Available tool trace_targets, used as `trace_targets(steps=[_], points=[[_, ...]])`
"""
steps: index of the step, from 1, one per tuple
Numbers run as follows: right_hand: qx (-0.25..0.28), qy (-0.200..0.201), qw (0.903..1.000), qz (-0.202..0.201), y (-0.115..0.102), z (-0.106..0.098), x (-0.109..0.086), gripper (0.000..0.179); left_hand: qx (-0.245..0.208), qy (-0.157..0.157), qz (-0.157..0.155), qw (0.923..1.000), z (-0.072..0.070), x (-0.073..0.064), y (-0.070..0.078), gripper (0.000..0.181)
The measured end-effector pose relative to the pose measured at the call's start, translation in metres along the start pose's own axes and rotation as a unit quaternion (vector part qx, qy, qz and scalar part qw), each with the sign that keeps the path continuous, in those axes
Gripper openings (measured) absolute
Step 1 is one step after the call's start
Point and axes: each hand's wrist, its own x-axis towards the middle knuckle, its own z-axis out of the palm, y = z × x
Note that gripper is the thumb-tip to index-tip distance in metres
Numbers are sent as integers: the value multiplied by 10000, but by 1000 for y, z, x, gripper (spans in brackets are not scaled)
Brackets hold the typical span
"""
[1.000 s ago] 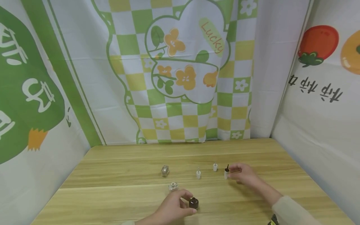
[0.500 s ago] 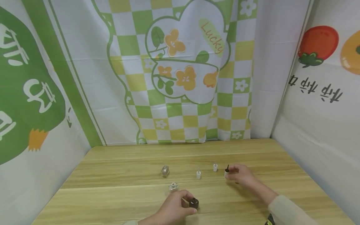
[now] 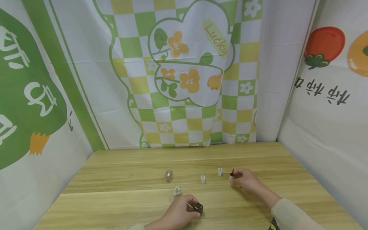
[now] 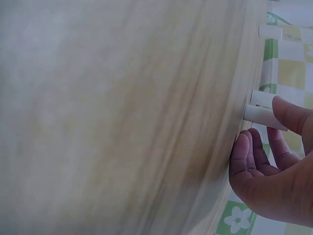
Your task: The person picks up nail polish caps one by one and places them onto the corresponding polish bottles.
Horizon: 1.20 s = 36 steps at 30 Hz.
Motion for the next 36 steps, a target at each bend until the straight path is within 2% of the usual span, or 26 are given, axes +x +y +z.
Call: trace_targets(steps=[16,25,32,36], points=[[-7,126,9999,-68,3,3,3,23,-14,49,25,10000,2,0,-2,20],[-150,111,9994,-281,2,-3,1,22,-118,27,-45,9999,-1,-2,2,20],[130,82,9997,-214,-3,-8,-1,21,-411,1,12,9992,-4,-4,6,18],[197,30,9997,-165,-5,-11,-3,22,-445,44,166,9989,-6,-4,7,18]])
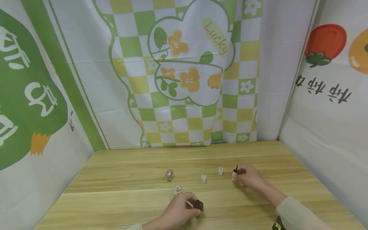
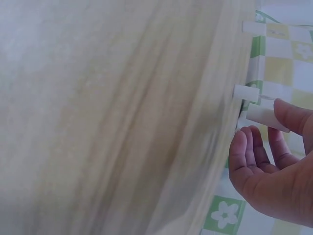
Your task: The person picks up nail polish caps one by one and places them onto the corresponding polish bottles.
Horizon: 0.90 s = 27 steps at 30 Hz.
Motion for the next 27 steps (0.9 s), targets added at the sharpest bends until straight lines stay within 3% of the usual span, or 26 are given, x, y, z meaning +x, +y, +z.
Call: trace_targets(steps=[10,27], points=[[-77,-178,9998,-39,-14,-10,-7,26,-84,5,72,9999,-6,-3,5,16],[405,-449,9981,-133,-31,-21,-18,28,-583,73,275,9979,-12,-2,16,19]])
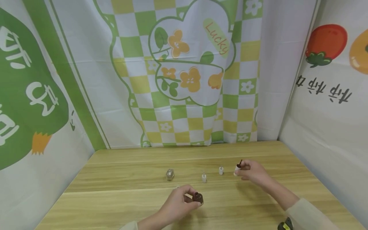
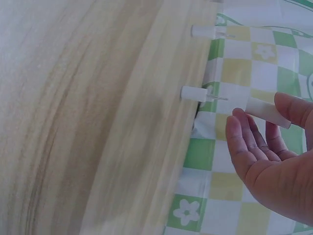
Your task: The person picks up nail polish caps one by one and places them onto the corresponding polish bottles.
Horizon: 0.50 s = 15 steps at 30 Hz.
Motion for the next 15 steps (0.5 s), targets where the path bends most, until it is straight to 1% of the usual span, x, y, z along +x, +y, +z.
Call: trace_targets(steps=[6,12,15], points=[[132,-121,9997,-135,-7,-1,-7,27,-63,-23,72,10000,-3,-1,4,19],[324,-218,9991,-136,-12,-1,-12,26,-180,-26,128,9998,-6,-1,6,18],[412,-331,9983,-239,-14,0,-14,27,-227,-5,125,9997,-6,-1,7,18]])
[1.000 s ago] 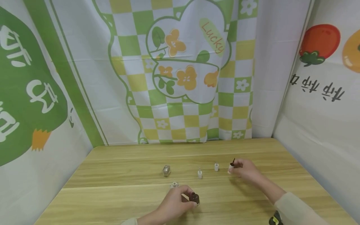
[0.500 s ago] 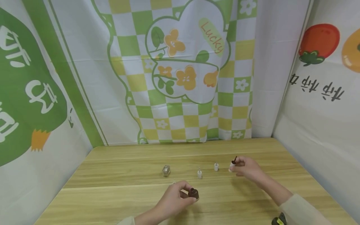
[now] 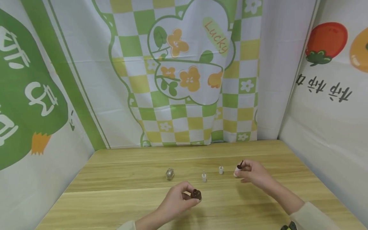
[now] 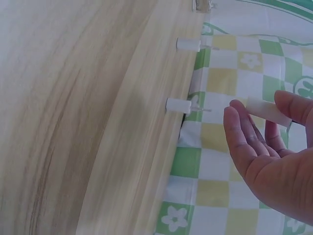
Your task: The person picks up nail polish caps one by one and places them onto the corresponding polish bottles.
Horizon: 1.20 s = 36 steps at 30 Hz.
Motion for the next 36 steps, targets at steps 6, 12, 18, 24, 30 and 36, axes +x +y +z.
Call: trace_targets(steps=[6,12,18,24,30,36], points=[[-55,-117,9999,-78,-3,6,-3,30,5,95,-13,10000,-2,-2,1,18],[-202,-215,9993,-221,-6,12,-8,34,-40,202,-5,9998,-4,-3,2,18],[-260,-277,9988,-299,-14,18,-15,35,16,295,138,9995,-9,-3,2,17],[-345,-319,9982,-378,-19,25,-20,37,21,411,186,9990,-12,-5,3,17],[-446,-503,9959,-603,-25,30,-24,33,54,432,151,9989,-14,-7,5,19],[-607,-522,9925,-921,-30,38,-28,29,49,403,196,9990,-15,-8,5,20]])
